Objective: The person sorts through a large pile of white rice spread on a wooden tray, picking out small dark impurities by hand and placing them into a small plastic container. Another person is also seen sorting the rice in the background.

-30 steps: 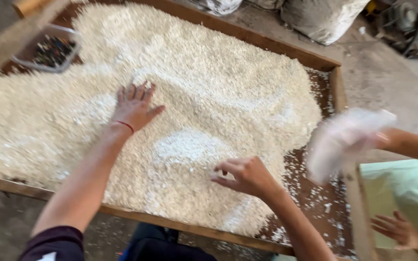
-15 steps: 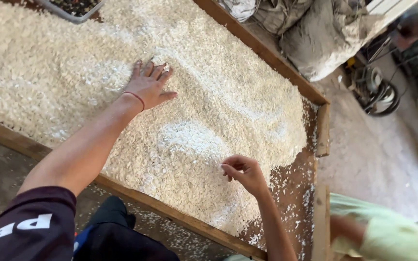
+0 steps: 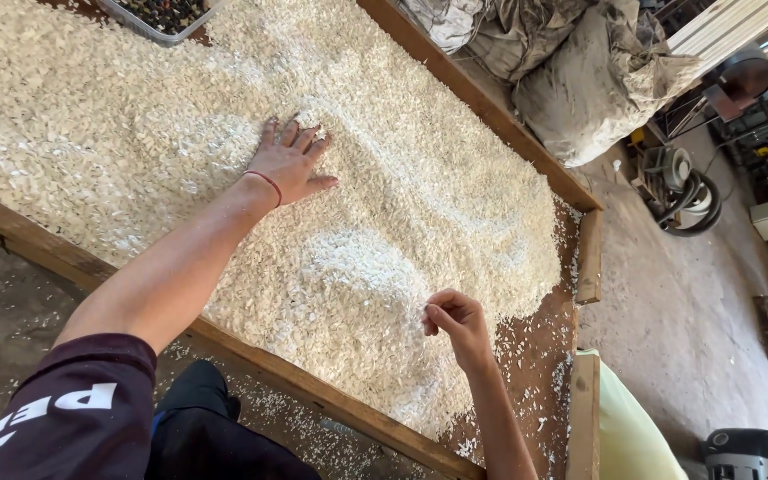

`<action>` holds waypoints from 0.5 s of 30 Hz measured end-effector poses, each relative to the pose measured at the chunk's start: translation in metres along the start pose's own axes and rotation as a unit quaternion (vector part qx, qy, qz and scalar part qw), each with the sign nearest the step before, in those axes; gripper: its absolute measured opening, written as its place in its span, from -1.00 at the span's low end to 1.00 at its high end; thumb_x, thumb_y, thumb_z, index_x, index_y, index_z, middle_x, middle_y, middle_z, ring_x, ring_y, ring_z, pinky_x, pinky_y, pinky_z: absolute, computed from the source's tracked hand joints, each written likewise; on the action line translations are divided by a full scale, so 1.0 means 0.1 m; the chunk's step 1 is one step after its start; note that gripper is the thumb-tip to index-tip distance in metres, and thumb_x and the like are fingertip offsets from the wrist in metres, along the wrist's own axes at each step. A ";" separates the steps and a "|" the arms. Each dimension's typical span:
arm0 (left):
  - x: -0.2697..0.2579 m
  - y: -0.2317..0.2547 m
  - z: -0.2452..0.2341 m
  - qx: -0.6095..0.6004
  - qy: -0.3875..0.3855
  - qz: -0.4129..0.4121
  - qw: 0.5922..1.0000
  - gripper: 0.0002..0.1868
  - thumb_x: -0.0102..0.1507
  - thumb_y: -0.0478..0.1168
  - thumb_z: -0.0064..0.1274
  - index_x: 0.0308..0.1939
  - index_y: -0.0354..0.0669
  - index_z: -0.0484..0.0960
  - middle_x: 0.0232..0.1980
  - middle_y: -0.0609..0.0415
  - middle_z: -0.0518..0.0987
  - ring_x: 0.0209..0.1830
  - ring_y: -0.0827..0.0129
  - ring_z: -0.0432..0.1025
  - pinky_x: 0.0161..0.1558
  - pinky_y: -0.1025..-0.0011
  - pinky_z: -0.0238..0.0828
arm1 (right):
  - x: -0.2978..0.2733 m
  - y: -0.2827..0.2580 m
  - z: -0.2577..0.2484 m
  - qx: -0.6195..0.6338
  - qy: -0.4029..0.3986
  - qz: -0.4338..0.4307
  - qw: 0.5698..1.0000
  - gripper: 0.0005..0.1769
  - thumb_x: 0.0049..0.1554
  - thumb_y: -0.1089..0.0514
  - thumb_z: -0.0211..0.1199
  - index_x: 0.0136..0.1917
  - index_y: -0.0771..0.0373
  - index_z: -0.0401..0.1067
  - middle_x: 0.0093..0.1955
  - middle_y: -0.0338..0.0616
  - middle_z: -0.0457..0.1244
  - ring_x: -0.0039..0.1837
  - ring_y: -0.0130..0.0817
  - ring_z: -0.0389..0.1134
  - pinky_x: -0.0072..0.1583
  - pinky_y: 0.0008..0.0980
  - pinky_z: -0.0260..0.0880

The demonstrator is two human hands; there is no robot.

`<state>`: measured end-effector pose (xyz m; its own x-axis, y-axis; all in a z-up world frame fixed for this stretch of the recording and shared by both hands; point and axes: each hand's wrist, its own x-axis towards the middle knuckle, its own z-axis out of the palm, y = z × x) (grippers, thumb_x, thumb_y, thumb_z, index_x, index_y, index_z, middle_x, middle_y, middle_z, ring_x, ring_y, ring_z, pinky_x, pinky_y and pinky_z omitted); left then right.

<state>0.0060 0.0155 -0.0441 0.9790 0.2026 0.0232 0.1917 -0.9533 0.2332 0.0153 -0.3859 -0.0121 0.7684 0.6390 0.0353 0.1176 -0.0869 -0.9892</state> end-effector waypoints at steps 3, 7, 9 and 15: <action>0.04 -0.01 0.05 0.017 0.005 0.002 1.000 -0.12 0.31 0.51 -0.54 0.56 0.15 0.02 0.58 0.05 0.08 0.59 0.03 -0.11 0.47 -0.17 -0.45 | 0.00 0.14 -0.13 0.031 -0.002 -0.006 1.000 -0.96 0.14 0.37 0.21 -0.16 0.42 0.42 -0.48 0.06 0.24 -0.44 -0.22 0.33 -0.32 -0.39 0.25; 0.03 0.00 0.01 0.009 0.008 0.003 1.000 -0.12 0.31 0.51 -0.54 0.56 0.12 0.02 0.58 0.03 0.08 0.58 0.02 -0.10 0.46 -0.17 -0.46 | 0.04 0.14 -0.34 0.268 0.001 -0.018 0.963 -0.87 0.34 0.15 0.04 -0.01 0.22 0.34 -0.44 -0.20 0.17 -0.40 -0.43 0.24 -0.31 -0.50 0.22; 0.00 -0.01 -0.02 0.004 0.004 0.002 1.000 -0.11 0.31 0.51 -0.53 0.56 0.12 0.01 0.58 0.03 0.07 0.58 0.01 -0.11 0.46 -0.18 -0.47 | 0.07 0.07 -0.37 0.378 -0.009 -0.021 0.925 -0.86 0.36 0.12 0.04 -0.01 0.19 0.33 -0.42 -0.24 0.15 -0.39 -0.46 0.22 -0.31 -0.53 0.20; -0.02 0.03 -0.05 0.002 0.004 0.004 1.000 -0.13 0.32 0.48 -0.49 0.56 0.10 0.02 0.58 0.02 0.07 0.59 0.01 -0.12 0.47 -0.17 -0.47 | 0.07 0.05 -0.30 0.275 0.087 0.025 0.957 -0.66 0.40 0.03 -0.16 -0.25 0.04 0.03 -0.48 -0.38 -0.16 -0.47 -0.48 -0.07 -0.36 -0.53 -0.03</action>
<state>0.0044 0.0135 -0.0389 0.9799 0.1969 0.0322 0.1846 -0.9559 0.2286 0.0404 -0.4050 -0.0124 0.8631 0.5037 -0.0378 -0.2339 0.3322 -0.9138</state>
